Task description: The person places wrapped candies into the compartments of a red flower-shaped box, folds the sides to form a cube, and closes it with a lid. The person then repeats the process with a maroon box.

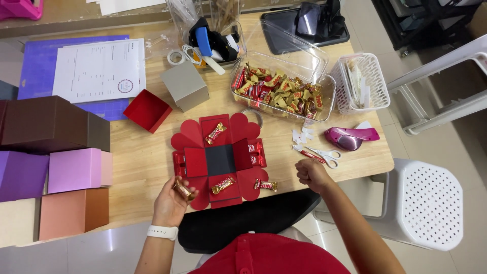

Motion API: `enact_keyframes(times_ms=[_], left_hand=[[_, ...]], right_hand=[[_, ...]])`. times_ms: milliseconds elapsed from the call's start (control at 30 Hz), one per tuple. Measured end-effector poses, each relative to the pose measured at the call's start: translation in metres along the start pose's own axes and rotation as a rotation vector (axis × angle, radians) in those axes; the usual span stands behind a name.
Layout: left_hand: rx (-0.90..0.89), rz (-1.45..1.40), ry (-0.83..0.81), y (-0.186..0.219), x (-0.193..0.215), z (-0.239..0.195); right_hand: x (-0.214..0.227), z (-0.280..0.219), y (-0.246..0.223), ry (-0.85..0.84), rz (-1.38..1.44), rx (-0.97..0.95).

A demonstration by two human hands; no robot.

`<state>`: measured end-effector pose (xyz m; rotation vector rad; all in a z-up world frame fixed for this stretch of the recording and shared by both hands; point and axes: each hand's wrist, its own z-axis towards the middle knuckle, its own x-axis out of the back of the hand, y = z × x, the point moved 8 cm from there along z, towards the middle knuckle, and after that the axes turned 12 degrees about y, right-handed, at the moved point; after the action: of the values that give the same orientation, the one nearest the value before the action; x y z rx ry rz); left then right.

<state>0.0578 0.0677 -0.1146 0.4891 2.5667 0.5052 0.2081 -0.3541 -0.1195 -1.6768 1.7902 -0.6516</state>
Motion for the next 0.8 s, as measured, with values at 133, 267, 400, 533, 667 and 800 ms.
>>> enact_keyframes(times_ms=[133,267,400,533,667,800], left_hand=[[-0.020,0.028,0.064,0.048,0.030,-0.012],[-0.171,0.349,0.036,0.115,0.007,-0.107],[-0.166,0.470,-0.033,0.112,-0.011,-0.110],[-0.151,0.554,-0.034,0.043,-0.021,-0.047],[-0.050,0.438,-0.101,-0.010,-0.036,-0.030],[-0.065,0.384,-0.138,0.004,-0.046,-0.059]], right_hand=[[0.042,-0.017,-0.019,0.053,0.012,-0.080],[0.076,-0.071,-0.095,-0.088,-0.221,-0.029],[0.036,-0.097,-0.140,-0.097,-0.352,0.051],[-0.015,-0.050,-0.095,-0.111,-0.281,0.033],[-0.045,-0.022,-0.050,-0.147,-0.217,-0.013],[-0.043,-0.035,-0.072,-0.162,-0.155,0.098]])
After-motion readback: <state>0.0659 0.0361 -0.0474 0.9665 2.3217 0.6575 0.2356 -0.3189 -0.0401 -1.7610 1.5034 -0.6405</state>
